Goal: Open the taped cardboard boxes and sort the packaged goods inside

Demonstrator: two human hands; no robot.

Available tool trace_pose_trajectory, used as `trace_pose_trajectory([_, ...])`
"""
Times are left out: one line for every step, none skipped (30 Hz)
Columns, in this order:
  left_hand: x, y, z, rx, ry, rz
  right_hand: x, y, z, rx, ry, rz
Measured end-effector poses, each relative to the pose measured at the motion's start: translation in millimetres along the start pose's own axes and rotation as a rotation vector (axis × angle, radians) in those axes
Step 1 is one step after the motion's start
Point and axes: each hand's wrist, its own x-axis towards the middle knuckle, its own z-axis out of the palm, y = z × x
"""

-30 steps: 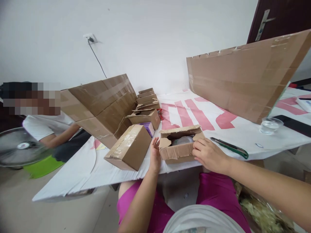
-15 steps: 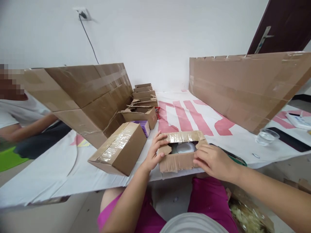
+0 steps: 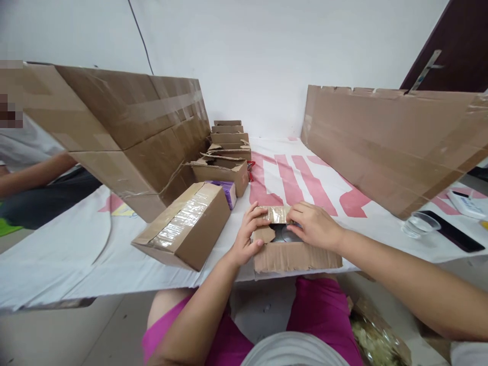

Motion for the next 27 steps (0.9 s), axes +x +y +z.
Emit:
trace_pose_trajectory([0,0,0.1,0.001,0.002,-0.003,1,0,0,0.005,0.007,0.008])
trace_pose_trajectory([0,0,0.2,0.002,0.004,-0.004,2,0,1,0.014,0.016,0.02])
trace_pose_trajectory([0,0,0.2,0.0,0.006,-0.001,3,1,1,0.026,0.024,0.036])
trace_pose_trajectory([0,0,0.3,-0.002,0.007,0.003,5,2,1,0.037,0.032,0.057])
trace_pose_trajectory([0,0,0.2,-0.006,0.009,0.007,6,4,0,0.046,0.039,0.08])
trace_pose_trajectory([0,0,0.1,-0.009,0.01,0.011,8,6,0,0.053,0.044,0.103])
trace_pose_trajectory([0,0,0.0,-0.011,0.01,0.016,9,8,-1,0.059,0.049,0.121])
trace_pose_trajectory([-1,0,-0.2,-0.011,0.008,0.019,10,9,-1,0.068,0.05,0.131])
trace_pose_trajectory([-1,0,-0.4,-0.008,0.007,0.022,11,10,-2,0.079,0.041,0.125])
trace_pose_trajectory([-1,1,-0.6,-0.004,0.003,0.025,11,10,-3,0.091,0.025,0.103])
trace_pose_trajectory([-1,1,-0.7,-0.001,0.0,0.03,10,9,-4,0.098,0.002,0.07])
trace_pose_trajectory([-1,1,-0.8,0.0,-0.002,0.036,10,8,-4,0.094,-0.021,0.032])
trace_pose_trajectory([-1,1,-0.9,-0.002,-0.003,0.038,9,6,-5,0.08,-0.041,-0.005])
trace_pose_trajectory([-1,1,-0.9,-0.005,-0.002,0.037,8,5,-4,0.061,-0.055,-0.033])
trace_pose_trajectory([-1,1,-0.8,-0.007,0.0,0.033,7,3,-4,0.045,-0.059,-0.05])
trace_pose_trajectory([-1,0,-0.7,-0.006,0.003,0.028,7,2,-3,0.039,-0.056,-0.053])
trace_pose_trajectory([-1,0,-0.5,-0.003,0.007,0.023,7,1,-2,0.048,-0.049,-0.046])
trace_pose_trajectory([-1,0,-0.4,0.002,0.009,0.021,7,2,-1,0.068,-0.039,-0.028])
trace_pose_trajectory([-1,0,-0.3,0.004,0.009,0.023,8,3,0,0.095,-0.033,0.001])
trace_pose_trajectory([-1,0,-0.2,0.003,0.009,0.027,9,4,1,0.128,-0.032,0.04])
trace_pose_trajectory([-1,0,-0.3,-0.003,0.008,0.03,11,5,2,0.164,-0.037,0.089])
trace_pose_trajectory([0,0,-0.4,-0.011,0.006,0.032,13,7,2,0.202,-0.049,0.145])
trace_pose_trajectory([0,0,-0.6,-0.017,0.004,0.033,16,8,2,0.24,-0.065,0.204])
trace_pose_trajectory([0,0,-0.9,-0.018,0.002,0.035,18,8,1,0.274,-0.081,0.263])
trace_pose_trajectory([0,0,-1.1,-0.014,0.002,0.038,21,8,1,0.301,-0.096,0.32])
trace_pose_trajectory([1,1,-1.4,-0.005,0.0,0.041,23,8,0,0.321,-0.111,0.372])
trace_pose_trajectory([1,1,-1.7,0.006,-0.002,0.046,26,7,-1,0.337,-0.126,0.416])
